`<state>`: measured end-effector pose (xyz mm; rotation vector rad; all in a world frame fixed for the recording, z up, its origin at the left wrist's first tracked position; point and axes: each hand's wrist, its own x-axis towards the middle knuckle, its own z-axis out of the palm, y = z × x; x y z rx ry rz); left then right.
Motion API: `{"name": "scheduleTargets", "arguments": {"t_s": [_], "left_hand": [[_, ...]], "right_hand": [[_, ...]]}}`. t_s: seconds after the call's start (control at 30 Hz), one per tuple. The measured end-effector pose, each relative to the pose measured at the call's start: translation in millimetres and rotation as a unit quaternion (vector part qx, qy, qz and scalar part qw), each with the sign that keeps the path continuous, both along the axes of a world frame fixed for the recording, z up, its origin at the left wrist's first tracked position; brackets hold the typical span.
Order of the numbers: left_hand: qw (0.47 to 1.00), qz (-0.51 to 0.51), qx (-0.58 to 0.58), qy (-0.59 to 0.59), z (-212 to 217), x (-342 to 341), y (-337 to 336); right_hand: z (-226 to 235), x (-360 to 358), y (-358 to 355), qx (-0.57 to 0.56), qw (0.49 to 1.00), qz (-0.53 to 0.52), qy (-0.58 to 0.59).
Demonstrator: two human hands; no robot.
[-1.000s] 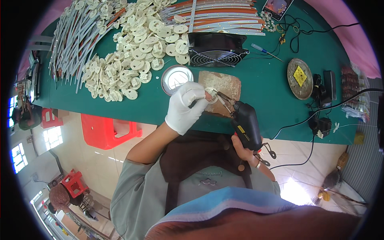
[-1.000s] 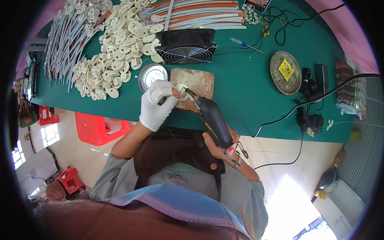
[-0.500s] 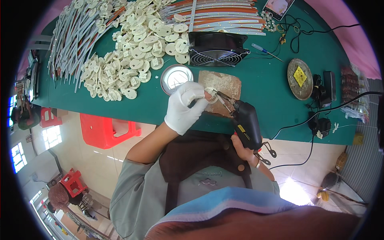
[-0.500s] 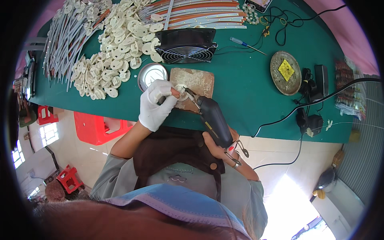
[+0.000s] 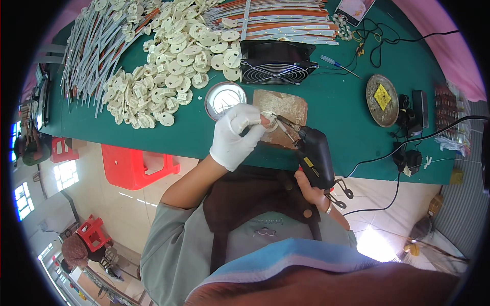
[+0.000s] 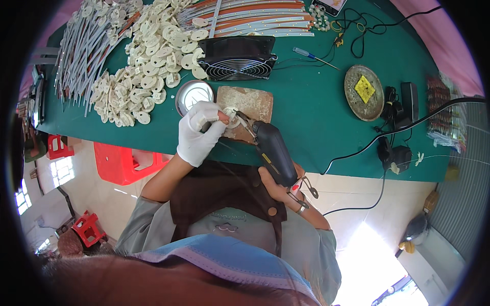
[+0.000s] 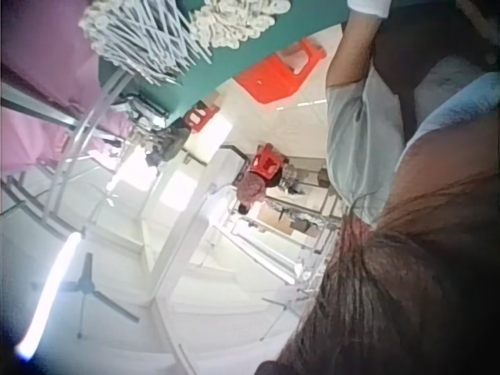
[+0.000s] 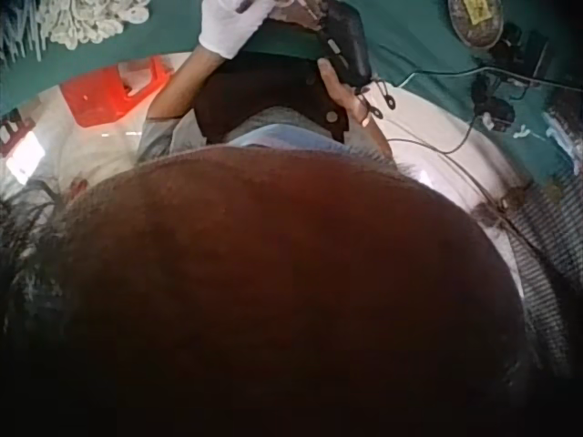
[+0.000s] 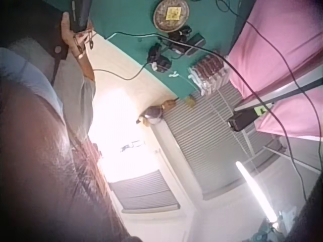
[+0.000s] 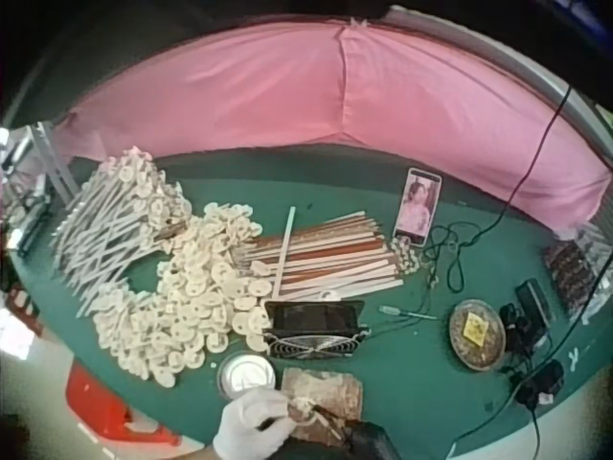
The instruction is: The person solders circular bases to LED strips using a soldering gun and tests the connected LED strips, illuminating them.
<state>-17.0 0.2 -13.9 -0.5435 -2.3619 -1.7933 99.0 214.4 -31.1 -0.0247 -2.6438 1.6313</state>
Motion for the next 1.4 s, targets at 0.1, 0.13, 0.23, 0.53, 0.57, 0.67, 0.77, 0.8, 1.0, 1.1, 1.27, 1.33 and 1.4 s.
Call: {"name": "scheduleTargets", "arguments": {"t_s": [0.1, 0.13, 0.23, 0.53, 0.57, 0.67, 0.77, 0.8, 1.0, 1.1, 1.27, 1.33, 1.4], "left_hand": [[1.0, -0.002, -0.009, 0.017, 1, -1, -1], [1.0, -0.002, -0.009, 0.017, 1, 0, 0], [1.0, 0.002, 0.014, -0.015, 0, 0, 1], [0.999, -0.003, -0.013, 0.043, 2, -3, 0], [0.999, -0.003, -0.01, 0.034, 1, -2, 0], [0.999, -0.003, -0.015, 0.038, 2, -3, 0], [0.998, -0.003, -0.026, 0.048, 3, -4, -1], [0.999, -0.005, -0.027, 0.046, 3, -4, -1], [0.999, -0.008, -0.017, 0.037, 3, -3, 0], [0.999, -0.004, -0.016, 0.04, 2, -2, 1], [0.998, 0.008, -0.033, 0.052, 9, -4, 3], [0.999, 0.015, -0.029, 0.023, 12, -4, 6], [0.987, 0.08, -0.108, 0.082, 15, -6, 9]], "right_hand": [[0, 1, 0, -0.012, 1.0, -0.002, -0.017], [-1, 1, -1, -0.02, 0.999, -0.008, -0.027], [-7, 5, 1, -0.026, 0.999, -0.013, -0.036], [-1, 1, 0, -0.025, 1.0, -0.009, -0.016], [6, -2, -1, -0.022, 1.0, -0.003, -0.011], [19, -5, -2, -0.014, 0.999, -0.007, -0.029], [27, -8, -2, -0.009, 0.999, -0.014, -0.036], [23, -5, 1, -0.008, 0.999, -0.015, -0.036], [11, 4, 5, -0.093, 0.99, -0.056, -0.09], [16, 4, 3, -0.159, 0.981, -0.043, -0.106], [18, 2, 2, -0.197, 0.971, -0.061, -0.121], [15, 1, 0, -0.216, 0.969, -0.072, -0.099], [12, 2, -1, -0.235, 0.965, -0.084, -0.077]]}}
